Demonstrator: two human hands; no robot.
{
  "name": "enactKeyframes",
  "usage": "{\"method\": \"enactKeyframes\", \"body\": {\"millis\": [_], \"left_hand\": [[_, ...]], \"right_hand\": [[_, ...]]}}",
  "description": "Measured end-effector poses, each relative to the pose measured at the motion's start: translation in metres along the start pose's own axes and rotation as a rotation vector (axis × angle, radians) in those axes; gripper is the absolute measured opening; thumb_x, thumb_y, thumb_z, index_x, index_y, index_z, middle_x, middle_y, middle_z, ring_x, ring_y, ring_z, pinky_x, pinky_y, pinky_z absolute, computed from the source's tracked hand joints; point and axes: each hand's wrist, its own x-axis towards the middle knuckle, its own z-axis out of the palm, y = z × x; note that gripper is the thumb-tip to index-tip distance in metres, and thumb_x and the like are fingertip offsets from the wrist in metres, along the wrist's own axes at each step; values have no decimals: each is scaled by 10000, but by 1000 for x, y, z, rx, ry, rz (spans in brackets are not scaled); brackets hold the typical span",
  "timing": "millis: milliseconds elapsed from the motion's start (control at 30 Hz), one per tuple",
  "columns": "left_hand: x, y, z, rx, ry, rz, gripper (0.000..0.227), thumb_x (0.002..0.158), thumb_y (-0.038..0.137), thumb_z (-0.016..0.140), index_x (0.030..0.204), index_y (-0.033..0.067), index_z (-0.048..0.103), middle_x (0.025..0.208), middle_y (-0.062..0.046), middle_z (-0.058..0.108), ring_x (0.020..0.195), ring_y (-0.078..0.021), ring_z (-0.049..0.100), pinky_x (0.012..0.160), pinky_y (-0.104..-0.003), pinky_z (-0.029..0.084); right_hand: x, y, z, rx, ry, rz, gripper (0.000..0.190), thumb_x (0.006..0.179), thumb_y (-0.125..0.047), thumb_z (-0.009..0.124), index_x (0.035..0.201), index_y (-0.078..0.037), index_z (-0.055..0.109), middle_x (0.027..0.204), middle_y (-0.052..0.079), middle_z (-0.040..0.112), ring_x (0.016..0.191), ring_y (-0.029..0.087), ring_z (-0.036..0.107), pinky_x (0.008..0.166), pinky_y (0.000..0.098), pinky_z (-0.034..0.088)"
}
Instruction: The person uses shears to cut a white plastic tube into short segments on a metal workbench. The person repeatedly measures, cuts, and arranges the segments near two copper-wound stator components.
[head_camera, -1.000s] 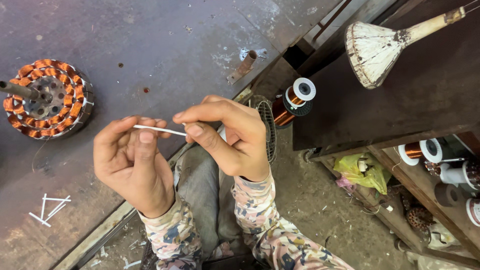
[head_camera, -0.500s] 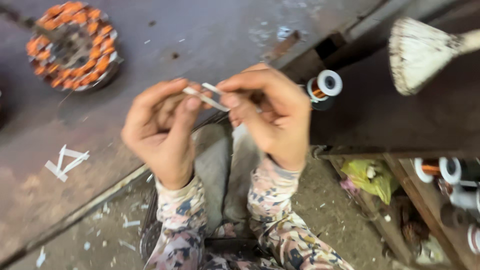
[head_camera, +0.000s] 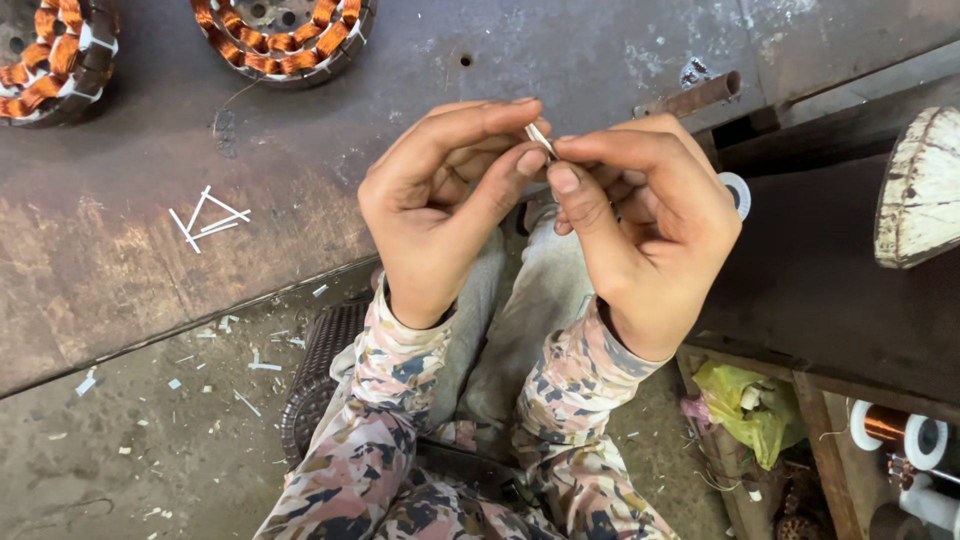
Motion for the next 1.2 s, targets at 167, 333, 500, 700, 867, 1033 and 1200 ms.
{"method": "enactKeyframes", "body": {"millis": [167,333,500,700,867,1033,1200], "left_hand": [[2,3,-3,61,9,-36,201,1086,-165,669,1277,-113,638,1262,-141,654,1132,-172,719,1015,-259,619],[4,2,-5,175,-22,13,182,1087,-166,672,1258,-105,655,1268,-137,661,1138,-167,720,1017,-250,627],[7,-2,-5,188,9,6,193,1085,-168,663,1262,-91,661,1265,-134,660,1134,-162,722,1011,-242,620],[9,-2,-5,196,40,-20,201,1097,-162,675,1281,-82,660,1226,-121,678,1055,-150,739,932,-224,627],[8,0,1,220,54,-37,221,1075,-140,678,1283,-76,640,1187,-119,692,1011,-140,739,893,-221,634],[9,2,5,254,37,6,191,1087,-140,678,1267,-82,646,1205,-132,690,1022,-144,750,889,-215,632],[9,0,4,391,28,-14,200,1018,-163,699,1206,-97,674,1194,-165,689,1004,-173,754,768,-195,587]], "right_hand": [[-1,0,4,-64,14,18,103,1061,120,742,1121,83,667,1039,89,641,778,97,643,641,204,522],[2,-2,6,-113,-3,0,76,1092,110,738,1115,80,671,1057,84,642,786,93,650,650,201,532],[10,-7,-1,-306,-103,-97,219,1017,131,712,1212,40,670,1087,105,667,921,138,693,814,234,567],[11,-6,-3,-341,-135,-54,274,1011,116,740,1257,6,693,1029,91,692,899,120,702,802,216,557],[7,-2,-9,-282,-113,-20,236,1022,123,738,1234,26,703,1031,98,697,867,116,709,754,211,569],[7,3,-12,-160,-92,25,186,1007,139,720,1175,65,693,1066,107,689,899,129,721,765,228,611],[7,5,-16,-212,-79,-32,171,1004,149,733,1151,70,698,1080,130,695,847,138,720,722,223,613]]}}
